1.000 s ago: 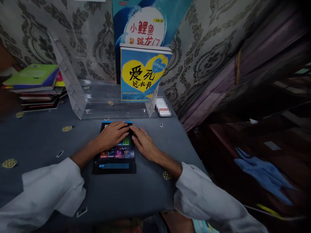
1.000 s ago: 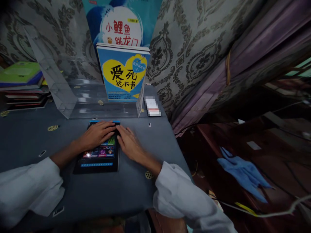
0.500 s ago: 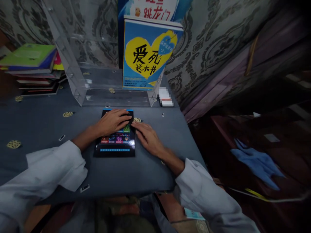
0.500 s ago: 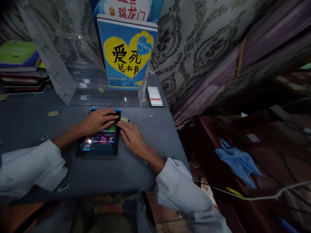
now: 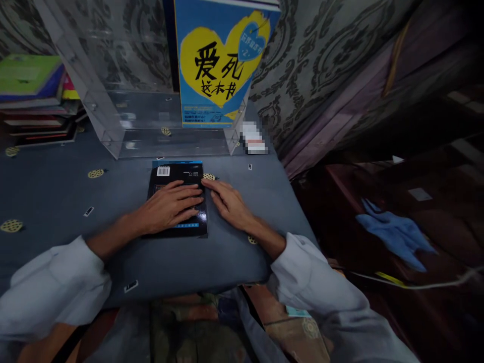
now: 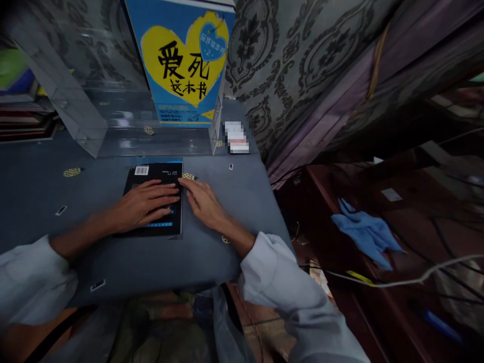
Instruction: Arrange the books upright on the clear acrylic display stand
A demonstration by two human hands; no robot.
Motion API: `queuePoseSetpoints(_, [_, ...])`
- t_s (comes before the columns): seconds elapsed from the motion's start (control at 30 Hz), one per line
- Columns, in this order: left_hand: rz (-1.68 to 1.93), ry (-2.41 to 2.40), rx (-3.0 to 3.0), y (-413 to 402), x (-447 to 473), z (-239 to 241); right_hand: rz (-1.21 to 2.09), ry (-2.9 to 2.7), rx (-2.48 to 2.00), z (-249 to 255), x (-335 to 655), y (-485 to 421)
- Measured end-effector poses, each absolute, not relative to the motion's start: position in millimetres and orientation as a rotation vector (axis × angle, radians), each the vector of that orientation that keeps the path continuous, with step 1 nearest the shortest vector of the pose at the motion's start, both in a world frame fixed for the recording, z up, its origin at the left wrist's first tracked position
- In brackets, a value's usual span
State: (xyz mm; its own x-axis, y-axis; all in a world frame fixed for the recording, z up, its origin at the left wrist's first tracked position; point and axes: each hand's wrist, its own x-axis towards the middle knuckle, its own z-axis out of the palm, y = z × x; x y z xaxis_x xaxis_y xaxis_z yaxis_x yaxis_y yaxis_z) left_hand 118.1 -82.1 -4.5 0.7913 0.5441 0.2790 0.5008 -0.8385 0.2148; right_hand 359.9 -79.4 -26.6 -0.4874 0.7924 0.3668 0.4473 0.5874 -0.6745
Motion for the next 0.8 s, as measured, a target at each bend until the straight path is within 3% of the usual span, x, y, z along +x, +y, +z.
queuePoseSetpoints(0.8, [0.493,0.698,2.688,-102,119,5,0.647,-2.140,-0.938,-14,359,-88])
